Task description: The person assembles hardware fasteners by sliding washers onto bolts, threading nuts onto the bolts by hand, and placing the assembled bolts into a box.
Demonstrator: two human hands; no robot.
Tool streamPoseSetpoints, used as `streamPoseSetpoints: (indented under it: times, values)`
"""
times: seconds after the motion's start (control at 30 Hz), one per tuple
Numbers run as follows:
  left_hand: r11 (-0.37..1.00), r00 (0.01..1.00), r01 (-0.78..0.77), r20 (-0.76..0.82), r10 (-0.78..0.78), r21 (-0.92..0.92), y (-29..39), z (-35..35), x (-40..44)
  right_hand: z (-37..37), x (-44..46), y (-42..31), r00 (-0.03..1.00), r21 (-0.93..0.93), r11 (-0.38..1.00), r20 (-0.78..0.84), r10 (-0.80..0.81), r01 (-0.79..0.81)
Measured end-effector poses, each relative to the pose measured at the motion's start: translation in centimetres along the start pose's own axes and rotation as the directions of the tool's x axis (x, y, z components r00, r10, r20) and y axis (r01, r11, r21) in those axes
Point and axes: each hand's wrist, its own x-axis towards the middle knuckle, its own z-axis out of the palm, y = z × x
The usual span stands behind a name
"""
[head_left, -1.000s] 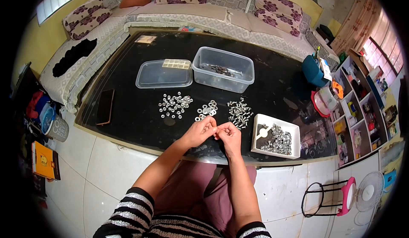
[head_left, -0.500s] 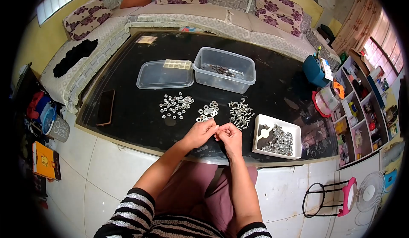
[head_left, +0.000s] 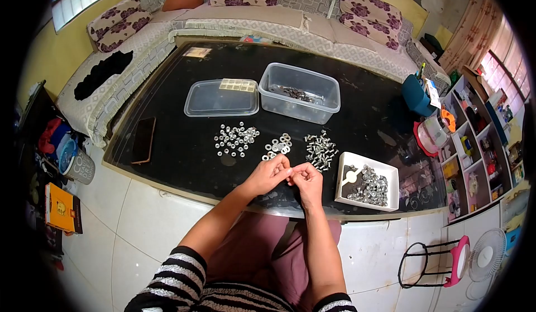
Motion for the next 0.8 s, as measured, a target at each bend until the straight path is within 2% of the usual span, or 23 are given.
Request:
streamPoseSetpoints:
  times: [0.03,0.07,0.13,0.27,0.33,0.37,0.43,0.67,0.73,0.77,0.8]
  values:
    - [0.993,1.000,-0.001,-0.015,-0.001,-0.121,0.1,0.1,-0.1,0.0,0.0,0.0,1.000,-0.004,1.000,-0.002,-0.001,0.001]
    - [0.993,1.000,-0.001,-0.014,-0.001,-0.120,0.2,0.0,-0.1,0.0,0.0,0.0,1.000,-0.004,1.000,-0.003,-0.001,0.001]
    - [0.999,1.000,-0.015,-0.018,0.016,0.032,0.3,-0.3,0.0,0.0,0.0,0.0,1.000,-0.007,1.000,0.000,0.004,-0.004]
    - [0.995,0.998,-0.050,-0.024,0.053,0.088,0.0,-0.1,0.1,0.0,0.0,0.2,1.000,0.016,1.000,0.006,-0.008,0.008]
    - [0.992,0.998,0.056,-0.006,-0.056,0.117,0.4,-0.3,0.1,0.0,0.0,0.2,1.000,0.005,1.000,0.006,-0.010,0.010]
    - [0.992,0.998,0.056,-0.006,-0.056,0.116,0.6,-0.2,0.0,-0.1,0.0,0.1,1.000,0.005,1.000,0.006,-0.010,0.010]
    - [1.000,1.000,0.016,-0.025,-0.016,-0.008,0.9,-0.2,-0.1,0.0,0.0,0.1,1.000,-0.009,1.000,-0.009,-0.005,0.005]
    - [0.996,0.999,-0.020,-0.026,0.022,0.091,-0.3,-0.2,0.1,0.0,0.0,0.2,1.000,-0.005,1.000,0.015,-0.010,0.010]
    - [0.994,0.999,0.032,-0.016,-0.031,0.105,-0.3,-0.2,0.2,0.0,0.0,0.3,1.000,-0.007,1.000,0.010,-0.022,0.022]
    - [0.994,0.999,0.032,-0.015,-0.031,0.105,0.0,-0.2,0.1,0.0,0.0,0.2,1.000,-0.007,1.000,0.010,-0.022,0.022]
    - [0.999,0.999,0.024,-0.028,-0.024,0.022,0.5,-0.1,0.0,0.0,0.0,0.2,1.000,-0.009,1.000,0.004,-0.017,0.017]
